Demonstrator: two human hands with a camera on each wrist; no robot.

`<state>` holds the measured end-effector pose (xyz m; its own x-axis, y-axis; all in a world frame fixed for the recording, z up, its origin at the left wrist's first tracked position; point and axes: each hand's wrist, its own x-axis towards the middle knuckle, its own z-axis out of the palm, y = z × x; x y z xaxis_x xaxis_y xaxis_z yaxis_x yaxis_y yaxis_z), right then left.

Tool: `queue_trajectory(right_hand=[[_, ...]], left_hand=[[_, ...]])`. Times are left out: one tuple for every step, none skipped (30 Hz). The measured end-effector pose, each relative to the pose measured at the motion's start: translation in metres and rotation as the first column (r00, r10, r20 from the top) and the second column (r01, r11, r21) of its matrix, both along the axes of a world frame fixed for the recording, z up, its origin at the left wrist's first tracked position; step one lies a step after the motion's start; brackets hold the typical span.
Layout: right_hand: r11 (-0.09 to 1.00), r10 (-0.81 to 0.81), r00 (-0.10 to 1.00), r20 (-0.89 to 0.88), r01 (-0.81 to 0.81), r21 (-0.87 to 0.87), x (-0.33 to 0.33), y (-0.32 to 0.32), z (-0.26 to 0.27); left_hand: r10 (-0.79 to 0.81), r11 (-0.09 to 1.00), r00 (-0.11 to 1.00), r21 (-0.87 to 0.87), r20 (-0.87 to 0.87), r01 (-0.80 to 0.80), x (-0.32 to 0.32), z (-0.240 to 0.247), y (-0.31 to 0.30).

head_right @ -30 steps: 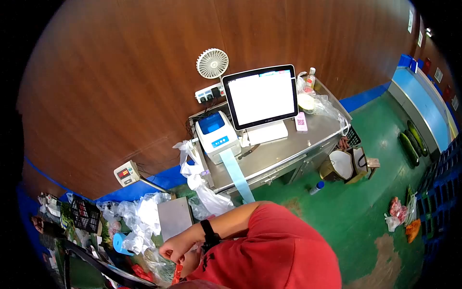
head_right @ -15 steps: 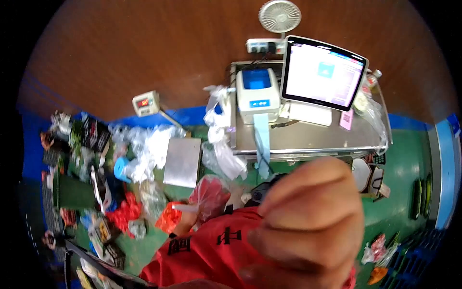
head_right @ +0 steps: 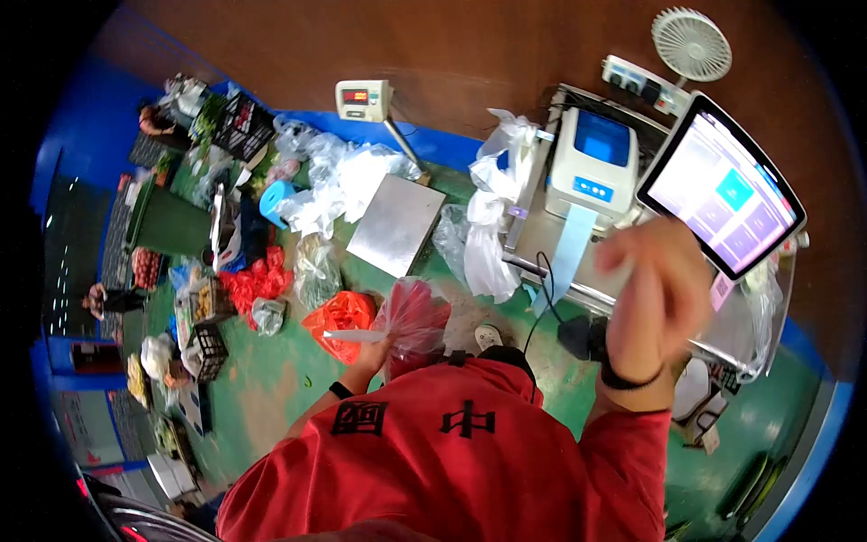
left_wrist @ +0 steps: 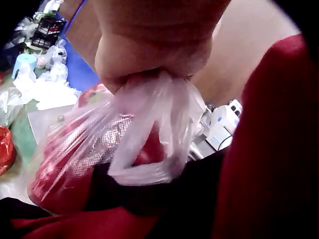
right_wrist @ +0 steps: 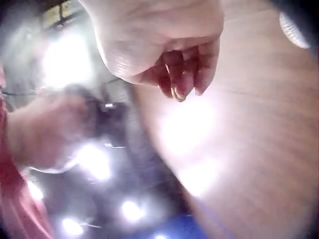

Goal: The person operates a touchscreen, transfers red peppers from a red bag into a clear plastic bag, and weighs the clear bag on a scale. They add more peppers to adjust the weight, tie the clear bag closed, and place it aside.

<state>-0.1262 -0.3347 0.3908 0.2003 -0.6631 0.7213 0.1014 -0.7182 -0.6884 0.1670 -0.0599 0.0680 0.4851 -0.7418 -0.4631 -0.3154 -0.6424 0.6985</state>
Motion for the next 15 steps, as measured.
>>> queue_trajectory(right_hand=[[0.975, -0.024, 0.996, 0.083, 0.005, 0.222, 0.012, -0.021, -0.031], [0.907, -0.057, 0.994, 0.088, 0.015, 0.421, 0.012, -0.051, -0.081], [0.793, -0.085, 0.993, 0.079, 0.019, 0.61, 0.005, -0.08, -0.138], [0.704, -0.207, 0.977, 0.045, 0.117, 0.7, -0.006, -0.094, -0.191], [0.597, -0.317, 0.948, -0.008, 0.206, 0.776, -0.02, -0.107, -0.244], [0.556, -0.35, 0.922, -0.163, 0.345, 0.756, -0.044, -0.128, -0.313], [0.515, -0.38, 0.87, -0.315, 0.482, 0.709, -0.058, -0.14, -0.36], [0.516, -0.347, 0.883, -0.316, 0.461, 0.722, -0.055, -0.139, -0.365], [0.403, -0.354, 0.897, -0.266, 0.403, 0.821, -0.055, -0.139, -0.366], [0.281, -0.373, 0.901, -0.223, 0.338, 0.898, -0.055, -0.141, -0.363], [0.275, -0.359, 0.906, -0.225, 0.333, 0.902, -0.05, -0.14, -0.356], [0.241, -0.349, 0.932, -0.094, 0.186, 0.952, -0.045, -0.14, -0.348], [0.206, -0.345, 0.938, 0.039, 0.035, 0.978, -0.041, -0.14, -0.345], [0.2, -0.327, 0.941, 0.082, -0.016, 0.98, -0.047, -0.151, -0.363], [0.195, -0.32, 0.944, 0.081, -0.017, 0.981, -0.049, -0.154, -0.371]], left_hand=[[0.03, 1.0, 1.0, 0.001, 0.004, -0.03, -0.003, 0.013, -0.004], [-0.042, 0.999, 0.997, 0.005, 0.068, 0.042, -0.009, 0.026, -0.008], [-0.11, 0.994, 0.986, 0.025, 0.129, 0.108, -0.012, 0.033, -0.008], [-0.142, 0.99, 0.972, 0.01, 0.189, 0.142, -0.013, 0.034, -0.005], [-0.13, 0.991, 0.972, 0.021, 0.195, 0.129, -0.017, 0.053, -0.008], [-0.107, 0.994, 0.981, 0.0, 0.163, 0.108, -0.017, 0.06, -0.009], [-0.09, 0.995, 0.987, -0.022, 0.13, 0.094, -0.018, 0.064, -0.008], [-0.062, 0.998, 0.989, -0.002, 0.136, 0.063, -0.02, 0.071, -0.01], [-0.057, 0.998, 0.987, 0.034, 0.151, 0.052, -0.022, 0.077, -0.014], [-0.058, 0.997, 0.985, 0.068, 0.163, 0.048, -0.023, 0.081, -0.016], [-0.048, 0.996, 0.985, 0.079, 0.164, 0.035, -0.025, 0.084, -0.016], [-0.025, 0.999, 0.991, 0.034, 0.133, 0.021, -0.026, 0.085, -0.017], [-0.005, 1.0, 0.995, -0.014, 0.101, 0.006, -0.026, 0.086, -0.018], [0.002, 1.0, 0.995, -0.009, 0.101, -0.001, -0.025, 0.084, -0.017], [0.014, 0.999, 0.995, 0.035, 0.098, -0.017, -0.024, 0.08, -0.015]])
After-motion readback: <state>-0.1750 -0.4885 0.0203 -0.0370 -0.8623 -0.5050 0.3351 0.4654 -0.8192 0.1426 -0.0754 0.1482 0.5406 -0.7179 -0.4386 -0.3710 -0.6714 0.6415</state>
